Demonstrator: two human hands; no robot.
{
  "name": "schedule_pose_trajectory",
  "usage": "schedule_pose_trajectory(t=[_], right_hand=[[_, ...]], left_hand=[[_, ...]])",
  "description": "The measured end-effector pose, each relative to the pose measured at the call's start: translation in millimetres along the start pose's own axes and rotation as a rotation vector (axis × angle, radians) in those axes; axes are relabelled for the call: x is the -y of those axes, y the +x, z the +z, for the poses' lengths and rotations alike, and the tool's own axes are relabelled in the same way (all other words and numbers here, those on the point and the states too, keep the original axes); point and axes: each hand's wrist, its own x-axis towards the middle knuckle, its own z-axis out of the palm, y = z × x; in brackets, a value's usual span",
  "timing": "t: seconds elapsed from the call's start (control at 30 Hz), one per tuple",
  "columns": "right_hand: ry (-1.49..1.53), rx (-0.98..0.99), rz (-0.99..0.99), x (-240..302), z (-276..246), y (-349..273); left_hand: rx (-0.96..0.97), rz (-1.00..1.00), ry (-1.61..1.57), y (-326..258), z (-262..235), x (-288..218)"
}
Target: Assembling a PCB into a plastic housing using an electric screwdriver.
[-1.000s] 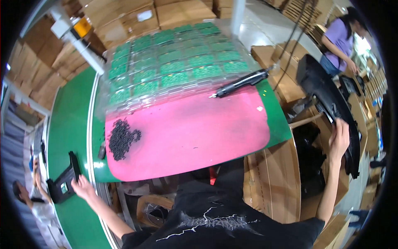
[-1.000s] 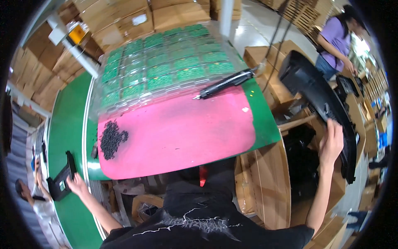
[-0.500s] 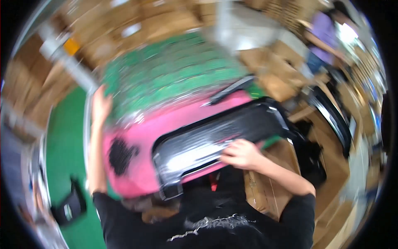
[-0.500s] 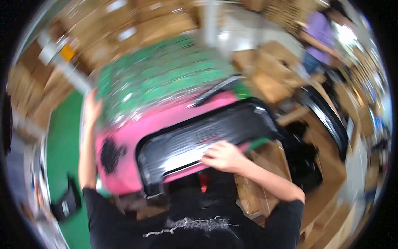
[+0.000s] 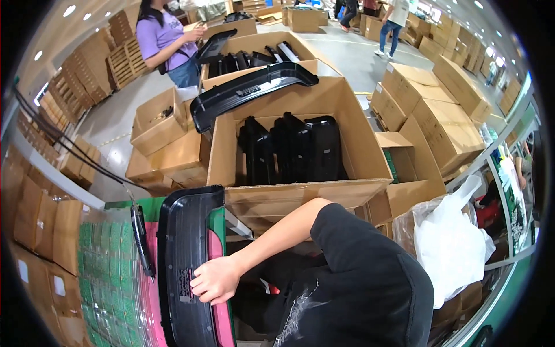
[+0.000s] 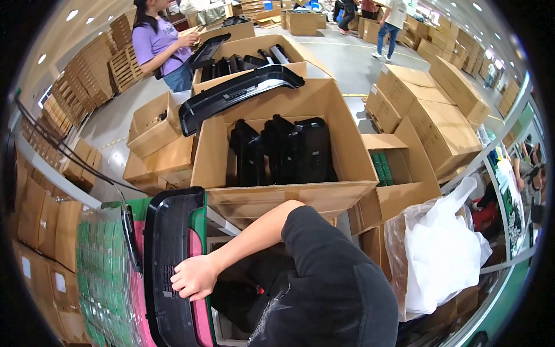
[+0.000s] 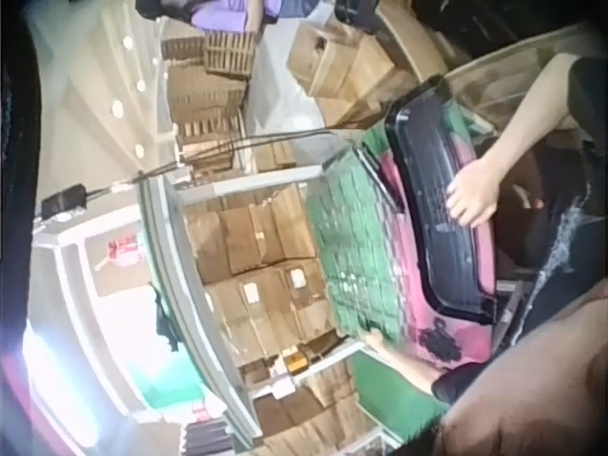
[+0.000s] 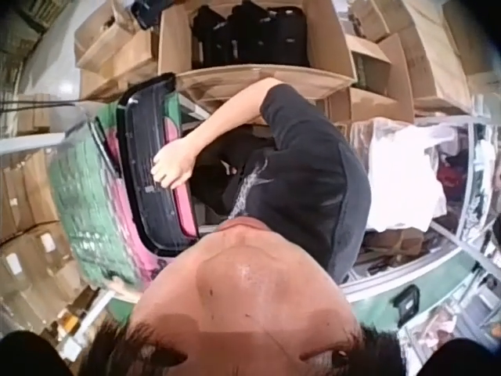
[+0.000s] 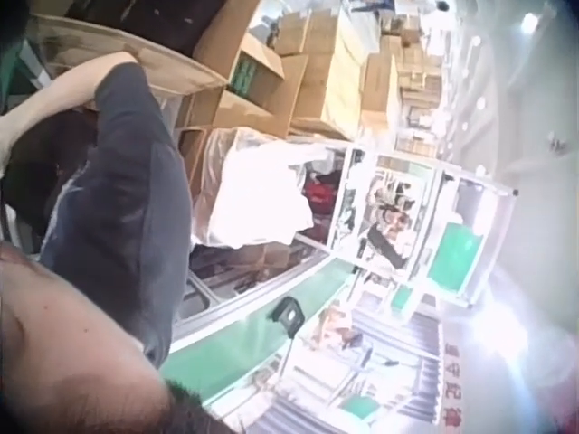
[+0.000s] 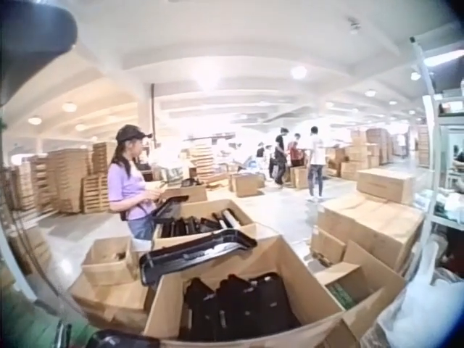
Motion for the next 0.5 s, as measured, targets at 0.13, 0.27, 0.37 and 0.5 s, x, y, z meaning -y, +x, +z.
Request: schedule_pose_trajectory(t=[0.13, 0.27, 0.37, 0.5], right_hand=[[0.006, -0.024, -0.018, 0.1, -0.3, -0.4], [0.022, -0.032, -0.010, 3.0, 1.8, 0.5], [0.033, -0.023, -0.022, 2.7, -0.2, 0.9], [0.080, -0.008, -0.109, 3.2, 3.5, 1.7]], left_hand=[[-0.030, -0.029, -0.039, 11.5, -9.9, -24.0], [-0.064, -0.072, -0.072, 8.0, -23.5, -66.9], [-0.090, -0.112, -0.096, -1.4, -33.6, -116.3], [-0.130, -0.170, -0.126, -17.9, -43.9, -196.2]])
